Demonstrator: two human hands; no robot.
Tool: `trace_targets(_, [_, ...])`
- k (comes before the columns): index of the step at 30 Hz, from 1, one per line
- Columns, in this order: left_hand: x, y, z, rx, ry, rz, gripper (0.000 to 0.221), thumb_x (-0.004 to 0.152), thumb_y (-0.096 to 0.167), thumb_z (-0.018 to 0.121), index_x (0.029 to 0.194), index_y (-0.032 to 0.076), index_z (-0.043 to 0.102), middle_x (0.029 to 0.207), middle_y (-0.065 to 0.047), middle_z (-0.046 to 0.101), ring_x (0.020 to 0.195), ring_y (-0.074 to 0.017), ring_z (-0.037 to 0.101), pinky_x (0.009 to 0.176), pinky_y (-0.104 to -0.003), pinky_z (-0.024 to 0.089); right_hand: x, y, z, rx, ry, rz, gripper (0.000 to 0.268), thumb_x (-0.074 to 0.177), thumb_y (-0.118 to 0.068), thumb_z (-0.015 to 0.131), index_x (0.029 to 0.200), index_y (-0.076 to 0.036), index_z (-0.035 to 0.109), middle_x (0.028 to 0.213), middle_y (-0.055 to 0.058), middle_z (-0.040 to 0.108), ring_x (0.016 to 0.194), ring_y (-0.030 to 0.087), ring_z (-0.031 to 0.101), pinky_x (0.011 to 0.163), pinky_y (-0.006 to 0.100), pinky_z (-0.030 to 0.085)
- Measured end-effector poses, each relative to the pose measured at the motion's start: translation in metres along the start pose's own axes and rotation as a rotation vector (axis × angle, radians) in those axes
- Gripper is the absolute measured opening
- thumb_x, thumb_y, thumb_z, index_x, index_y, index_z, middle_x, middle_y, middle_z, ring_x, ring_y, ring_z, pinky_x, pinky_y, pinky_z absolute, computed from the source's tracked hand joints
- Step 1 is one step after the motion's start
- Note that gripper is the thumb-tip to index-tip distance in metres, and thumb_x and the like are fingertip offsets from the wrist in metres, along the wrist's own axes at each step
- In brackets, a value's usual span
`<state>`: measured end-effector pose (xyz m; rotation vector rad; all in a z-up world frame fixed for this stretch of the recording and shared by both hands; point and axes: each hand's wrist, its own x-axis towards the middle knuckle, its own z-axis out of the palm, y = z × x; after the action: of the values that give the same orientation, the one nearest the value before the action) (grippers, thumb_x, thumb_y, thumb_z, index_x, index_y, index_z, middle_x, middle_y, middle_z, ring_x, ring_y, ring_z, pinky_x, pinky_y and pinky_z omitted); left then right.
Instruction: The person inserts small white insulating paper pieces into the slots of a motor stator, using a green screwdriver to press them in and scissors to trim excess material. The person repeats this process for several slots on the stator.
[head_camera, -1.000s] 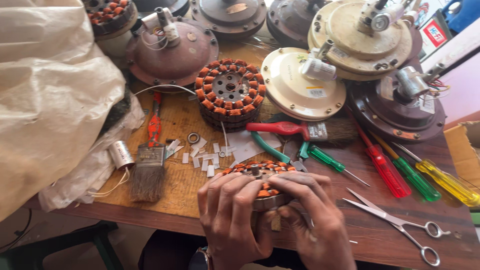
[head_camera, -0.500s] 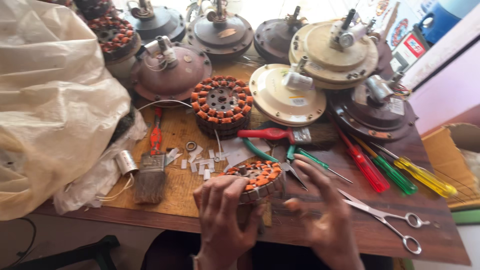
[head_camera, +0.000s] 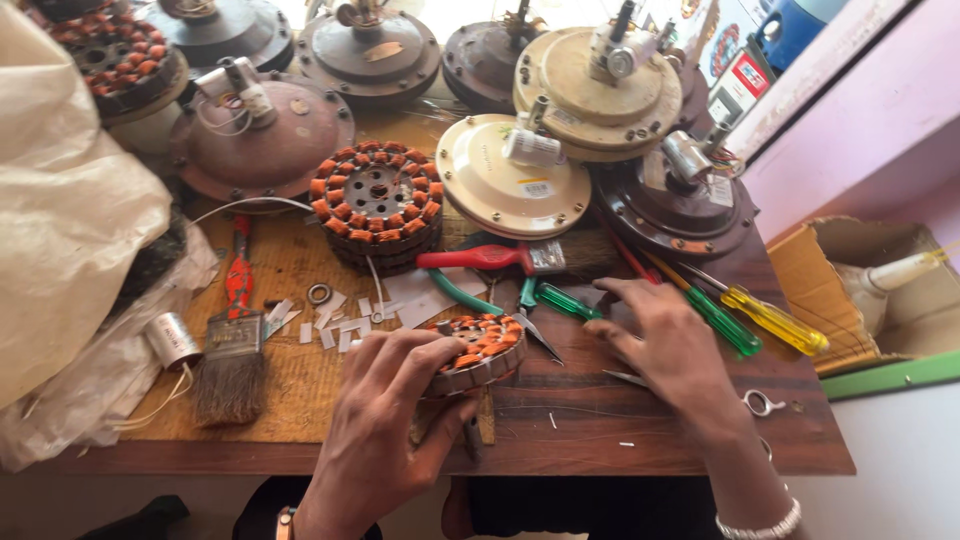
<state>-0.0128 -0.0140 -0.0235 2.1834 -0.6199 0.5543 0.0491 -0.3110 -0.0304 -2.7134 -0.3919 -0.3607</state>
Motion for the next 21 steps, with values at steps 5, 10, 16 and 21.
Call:
trace_targets(5, [0.003,0.002,-0.008,-0.073,-0.06,0.002,0.057,0.076,0.017,0.083,0.128,0.011,0.06,0.124,-0.008,0.063,0.118,-0.0331,0.057,0.099,-0.047,0.044,-0.004,-0.007,-0.002,0.239,0.052,0.064,0.053,0.082,0.003,0.067,0.134,-0.009,0.066,0.104,0.011,0.063,0.083,0.018,0.068,0.074,0.033,0.056])
trace_targets(10, [-0.003,0.005,0.004,-0.032,0.082,0.066,0.054,0.079,0.018,0.082,0.129,0.013,0.06,0.126,-0.007,0.062,0.12,-0.0327,0.055,0.103,-0.047,0.044,-0.052,-0.019,-0.007,1.377,0.364,-0.063,0.011,0.105,0.0,0.068,0.115,0.003,0.067,0.11,0.018,0.065,0.093,0.026,0.069,0.08,0.044,0.061])
trace_targets(16, [-0.004,0.007,0.017,-0.082,0.198,0.024,0.045,0.082,0.02,0.083,0.123,0.015,0.063,0.121,-0.003,0.067,0.114,-0.0276,0.06,0.098,-0.044,0.045,-0.076,-0.057,0.025,1.405,0.399,-0.241,0.02,0.102,-0.003,0.072,0.118,-0.003,0.06,0.108,0.022,0.069,0.099,0.036,0.076,0.092,0.053,0.065])
trace_targets(21, [-0.005,0.006,0.018,-0.104,0.215,0.017,0.047,0.08,0.018,0.083,0.122,0.016,0.064,0.119,-0.002,0.067,0.112,-0.0256,0.061,0.097,-0.043,0.044,-0.075,-0.071,0.018,1.162,0.278,-0.215,0.021,0.097,-0.004,0.071,0.114,-0.003,0.058,0.112,0.021,0.07,0.112,0.041,0.075,0.099,0.052,0.063])
